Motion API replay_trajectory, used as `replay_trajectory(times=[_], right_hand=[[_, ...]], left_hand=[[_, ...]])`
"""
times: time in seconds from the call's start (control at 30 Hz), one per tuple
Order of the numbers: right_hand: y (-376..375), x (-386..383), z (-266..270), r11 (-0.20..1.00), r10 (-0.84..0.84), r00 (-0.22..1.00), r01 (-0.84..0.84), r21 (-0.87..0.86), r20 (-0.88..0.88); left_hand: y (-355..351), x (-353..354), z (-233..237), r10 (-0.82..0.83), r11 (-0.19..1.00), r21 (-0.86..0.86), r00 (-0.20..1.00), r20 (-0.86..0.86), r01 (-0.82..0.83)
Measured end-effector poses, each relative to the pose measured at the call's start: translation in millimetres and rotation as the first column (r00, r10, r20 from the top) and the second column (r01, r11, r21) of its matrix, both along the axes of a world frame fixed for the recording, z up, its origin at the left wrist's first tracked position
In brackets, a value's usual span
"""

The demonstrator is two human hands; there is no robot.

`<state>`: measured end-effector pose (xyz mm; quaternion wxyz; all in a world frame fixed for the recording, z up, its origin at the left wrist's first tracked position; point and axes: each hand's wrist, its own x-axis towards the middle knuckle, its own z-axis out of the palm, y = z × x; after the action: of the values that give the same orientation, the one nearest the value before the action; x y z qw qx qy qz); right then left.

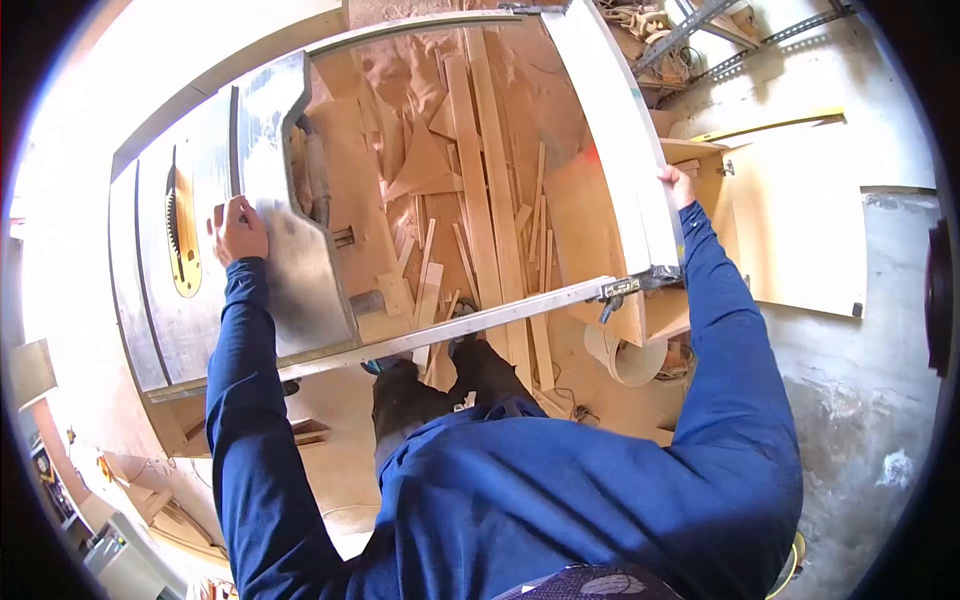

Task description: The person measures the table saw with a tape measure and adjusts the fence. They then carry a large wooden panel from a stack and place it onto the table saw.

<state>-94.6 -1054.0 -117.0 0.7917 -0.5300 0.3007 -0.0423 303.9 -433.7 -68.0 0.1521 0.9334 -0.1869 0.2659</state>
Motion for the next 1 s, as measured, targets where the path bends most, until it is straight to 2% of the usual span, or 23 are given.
replay_trajectory(times=[0.13, 0.2, 0.23, 0.33, 0.37, 0.4, 0.43, 0.47, 0.5, 0.53, 0.57, 0.6, 0.67, 0.73, 0.77, 0.8, 0.87, 0.9, 0.93, 0.97, 1.0], right_hand=[[14, -2, 0, 0.992, -0.074, 0.997, 0.076, 0.099, -0.023], [31, -1, 15, 0.931, -0.043, 0.998, 0.027, 0.365, 0.037], [31, -2, 14, 0.930, -0.049, 0.998, 0.031, 0.366, 0.040], [30, -2, 10, 0.940, -0.111, 0.994, 0.109, 0.322, -0.012], [25, -6, 10, 0.990, -0.096, 0.991, 0.105, 0.098, -0.093], [20, -9, 8, 0.988, -0.096, 0.981, 0.073, -0.133, -0.172], [31, -9, 17, 0.988, -0.104, 0.980, 0.082, -0.130, -0.170], [60, -9, 38, 0.614, -0.306, 0.948, 0.130, -0.779, -0.083], [94, -8, 65, -0.103, -0.396, 0.912, 0.067, -0.992, 0.103], [134, -5, 95, -0.022, -0.454, 0.859, 0.254, -0.967, 0.236], [165, -21, 99, 0.034, -0.451, 0.861, 0.282, -0.959, 0.237], [194, -41, 98, 0.088, -0.453, 0.859, 0.310, -0.947, 0.239], [255, -71, 66, 0.276, -0.484, 0.818, 0.480, -0.833, 0.311], [315, -95, 25, 0.512, -0.687, 0.708, 0.631, -0.583, 0.163], [337, -106, 4, 0.528, -0.812, 0.582, 0.761, -0.377, 0.039], [350, -110, -13, 0.477, -0.879, 0.463, 0.865, -0.158, -0.116], [363, -109, -36, 0.454, -0.891, 0.412, 0.829, -0.328, -0.192], [361, -121, -62, 0.484, -0.835, 0.551, 0.716, -0.504, -0.019], [352, -123, -56, 0.301, -0.799, 0.598, 0.501, -0.811, 0.072], [343, -123, -51, 0.033, -0.734, 0.665, 0.238, -0.971, 0.138], [344, -118, -14, 0.351, -0.697, 0.717, 0.337, -0.874, -0.003]], left_hand=[[0, 2, 3, -0.056, 0.998, 0.044, 0.997, 0.057, 0.054], [-1, 1, 1, -0.046, 0.998, 0.033, 0.998, 0.040, 0.045], [-1, 2, 1, -0.059, 0.998, 0.037, 0.997, 0.059, 0.057], [-2, 0, 3, -0.038, 0.999, 0.031, 0.998, 0.041, 0.037], [0, -1, 3, -0.048, 0.998, 0.039, 0.998, 0.037, 0.046], [1, -1, 3, -0.055, 0.998, 0.044, 0.998, 0.036, 0.053], [0, 1, 3, -0.063, 0.997, 0.048, 0.997, 0.036, 0.061], [0, 3, 2, -0.080, 0.995, 0.057, 0.996, 0.033, 0.078], [1, 6, 0, -0.062, 0.997, 0.046, 0.997, 0.049, 0.059], [1, 4, -6, -0.048, 0.998, 0.040, 0.997, 0.054, 0.046], [0, 3, -9, 0.004, 0.999, 0.043, 0.999, 0.046, -0.006], [1, 2, -7, -0.020, 0.997, 0.080, 0.999, 0.042, 0.017], [2, 1, -8, -0.029, 0.998, 0.056, 0.999, 0.019, 0.028], [3, 6, -11, -0.030, 0.997, 0.069, 0.999, 0.045, 0.027], [1, 3, -8, -0.031, 0.997, 0.072, 0.998, 0.045, 0.028], [2, 3, -8, -0.033, 0.997, 0.075, 0.998, 0.050, 0.030], [3, 4, -9, 0.017, 0.991, 0.135, 1.000, 0.007, -0.018], [4, 4, -11, 0.010, 0.989, 0.149, 1.000, -0.005, -0.009], [4, 7, -13, 0.007, 0.986, 0.164, 1.000, -0.011, -0.005], [4, 17, -16, 0.033, 0.968, 0.252, 0.982, -0.186, 0.015], [9, 34, -20, 0.094, 0.943, 0.331, 0.935, -0.343, 0.027]])
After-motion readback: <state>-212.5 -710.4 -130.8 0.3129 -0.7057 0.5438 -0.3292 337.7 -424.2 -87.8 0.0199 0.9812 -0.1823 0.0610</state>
